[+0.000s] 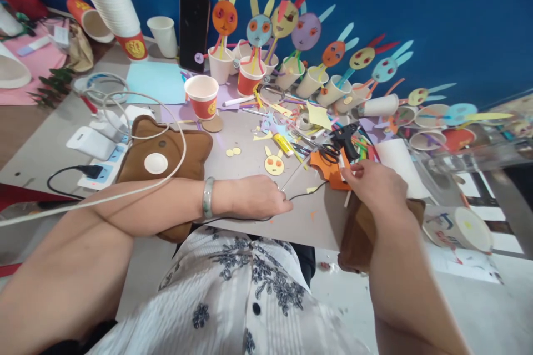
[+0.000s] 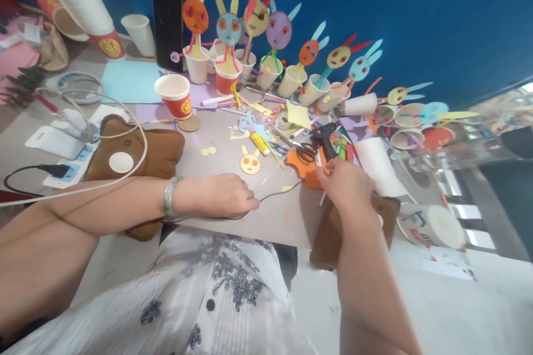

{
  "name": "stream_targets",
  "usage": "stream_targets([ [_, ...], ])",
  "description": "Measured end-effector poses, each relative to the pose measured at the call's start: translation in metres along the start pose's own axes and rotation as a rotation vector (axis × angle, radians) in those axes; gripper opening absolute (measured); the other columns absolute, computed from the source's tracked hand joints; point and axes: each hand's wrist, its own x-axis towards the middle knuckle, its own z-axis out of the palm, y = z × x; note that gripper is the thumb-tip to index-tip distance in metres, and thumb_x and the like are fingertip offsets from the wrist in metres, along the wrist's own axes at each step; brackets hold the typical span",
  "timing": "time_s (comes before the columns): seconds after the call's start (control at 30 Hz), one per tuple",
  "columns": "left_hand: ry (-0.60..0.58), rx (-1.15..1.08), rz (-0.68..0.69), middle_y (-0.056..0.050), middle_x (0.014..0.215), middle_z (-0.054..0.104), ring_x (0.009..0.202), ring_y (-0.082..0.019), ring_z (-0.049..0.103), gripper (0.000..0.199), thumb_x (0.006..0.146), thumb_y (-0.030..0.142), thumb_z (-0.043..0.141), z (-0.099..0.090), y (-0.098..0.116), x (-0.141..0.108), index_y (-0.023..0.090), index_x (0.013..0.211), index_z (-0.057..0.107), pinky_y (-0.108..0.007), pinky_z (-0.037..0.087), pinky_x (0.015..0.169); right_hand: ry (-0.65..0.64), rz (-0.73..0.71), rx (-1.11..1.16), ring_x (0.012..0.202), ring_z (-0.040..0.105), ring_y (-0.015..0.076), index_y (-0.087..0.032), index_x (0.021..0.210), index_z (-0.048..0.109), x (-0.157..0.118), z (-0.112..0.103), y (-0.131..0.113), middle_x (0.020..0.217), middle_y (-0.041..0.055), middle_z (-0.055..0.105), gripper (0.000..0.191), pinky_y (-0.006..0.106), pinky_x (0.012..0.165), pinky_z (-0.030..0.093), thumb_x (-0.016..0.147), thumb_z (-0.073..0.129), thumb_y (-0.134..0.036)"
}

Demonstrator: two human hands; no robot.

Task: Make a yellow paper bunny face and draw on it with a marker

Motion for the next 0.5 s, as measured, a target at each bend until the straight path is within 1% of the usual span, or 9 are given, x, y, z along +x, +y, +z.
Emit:
stream_targets([
  [0.07, 0.006, 0.006, -0.004, -0.004, 0.078, 0.073, 0.067, -0.019, 0.069, 0.015, 0.098, 0.010, 0.054, 0.000, 0.000, 0.000, 0.017, 0.098, 0.067, -0.036, 0.043, 0.056, -0.125, 0.073, -0.077, 0.056, 0.050, 0.0170, -0.021, 0.071, 0.069, 0.001, 0.008, -0.002, 0.067, 0.0087, 0.064, 0.023, 0.034, 0.058, 0.032, 0.082, 0.070, -0.040],
  [0.13, 0.018, 0.014, -0.002, -0.004, 0.078, 0.073, 0.067, -0.019, 0.069, 0.016, 0.097, 0.009, 0.053, 0.002, -0.001, 0.000, 0.017, 0.096, 0.067, -0.036, 0.043, 0.056, -0.234, 0.117, -0.143, 0.068, 0.061, 0.0222, -0.018, 0.079, 0.071, 0.000, 0.010, -0.010, 0.080, 0.0144, 0.070, 0.024, 0.035, 0.062, 0.036, 0.088, 0.063, -0.039],
  [0.2, 0.030, 0.024, 0.004, -0.003, 0.077, 0.072, 0.066, -0.019, 0.068, 0.016, 0.097, 0.009, 0.053, 0.004, -0.001, 0.000, 0.017, 0.095, 0.067, -0.035, 0.043, 0.056, -0.297, 0.146, -0.192, 0.085, 0.068, 0.0280, -0.015, 0.091, 0.073, -0.001, 0.007, -0.016, 0.094, 0.0203, 0.073, 0.028, 0.037, 0.068, 0.039, 0.093, 0.055, -0.036],
  [0.27, 0.052, 0.037, 0.006, -0.003, 0.075, 0.071, 0.066, -0.018, 0.067, 0.015, 0.097, 0.010, 0.053, 0.007, -0.001, 0.001, 0.017, 0.095, 0.067, -0.035, 0.042, 0.055, -0.334, 0.192, -0.214, 0.097, 0.069, 0.0319, -0.012, 0.106, 0.071, -0.003, 0.000, -0.018, 0.106, 0.0243, 0.073, 0.036, 0.038, 0.073, 0.042, 0.098, 0.048, -0.037],
  [0.33, 0.098, 0.048, -0.005, -0.003, 0.075, 0.070, 0.066, -0.018, 0.067, 0.015, 0.097, 0.010, 0.053, 0.008, -0.001, 0.001, 0.017, 0.095, 0.066, -0.035, 0.042, 0.056, -0.297, 0.275, -0.220, 0.097, 0.070, 0.0332, -0.012, 0.118, 0.068, -0.010, -0.010, -0.017, 0.108, 0.0250, 0.073, 0.042, 0.039, 0.074, 0.043, 0.099, 0.045, -0.041],
  [0.37, 0.130, 0.050, -0.020, -0.004, 0.076, 0.070, 0.067, -0.018, 0.067, 0.016, 0.098, 0.011, 0.052, 0.008, 0.000, 0.001, 0.017, 0.096, 0.066, -0.035, 0.043, 0.056, -0.233, 0.322, -0.221, 0.093, 0.070, 0.0330, -0.012, 0.121, 0.066, -0.016, -0.016, -0.015, 0.105, 0.0238, 0.073, 0.044, 0.040, 0.073, 0.044, 0.099, 0.044, -0.043],
  [0.43, 0.217, 0.053, -0.080, -0.006, 0.085, 0.072, 0.072, -0.019, 0.067, 0.018, 0.100, 0.014, 0.048, 0.006, 0.001, 0.001, 0.016, 0.100, 0.067, -0.034, 0.046, 0.060, -0.060, 0.382, -0.204, 0.081, 0.069, 0.0325, -0.014, 0.122, 0.066, -0.034, -0.028, -0.013, 0.088, 0.0184, 0.073, 0.045, 0.041, 0.070, 0.044, 0.096, 0.046, -0.044],
  [0.5, 0.334, 0.051, -0.149, -0.012, 0.104, 0.073, 0.087, -0.022, 0.070, 0.022, 0.103, 0.020, 0.047, 0.002, 0.003, 0.001, 0.014, 0.112, 0.066, -0.035, 0.051, 0.072, 0.135, 0.329, -0.070, 0.069, 0.065, 0.0292, -0.017, 0.112, 0.070, -0.060, -0.039, -0.015, 0.069, 0.0088, 0.066, 0.039, 0.040, 0.067, 0.046, 0.089, 0.055, -0.044],
])
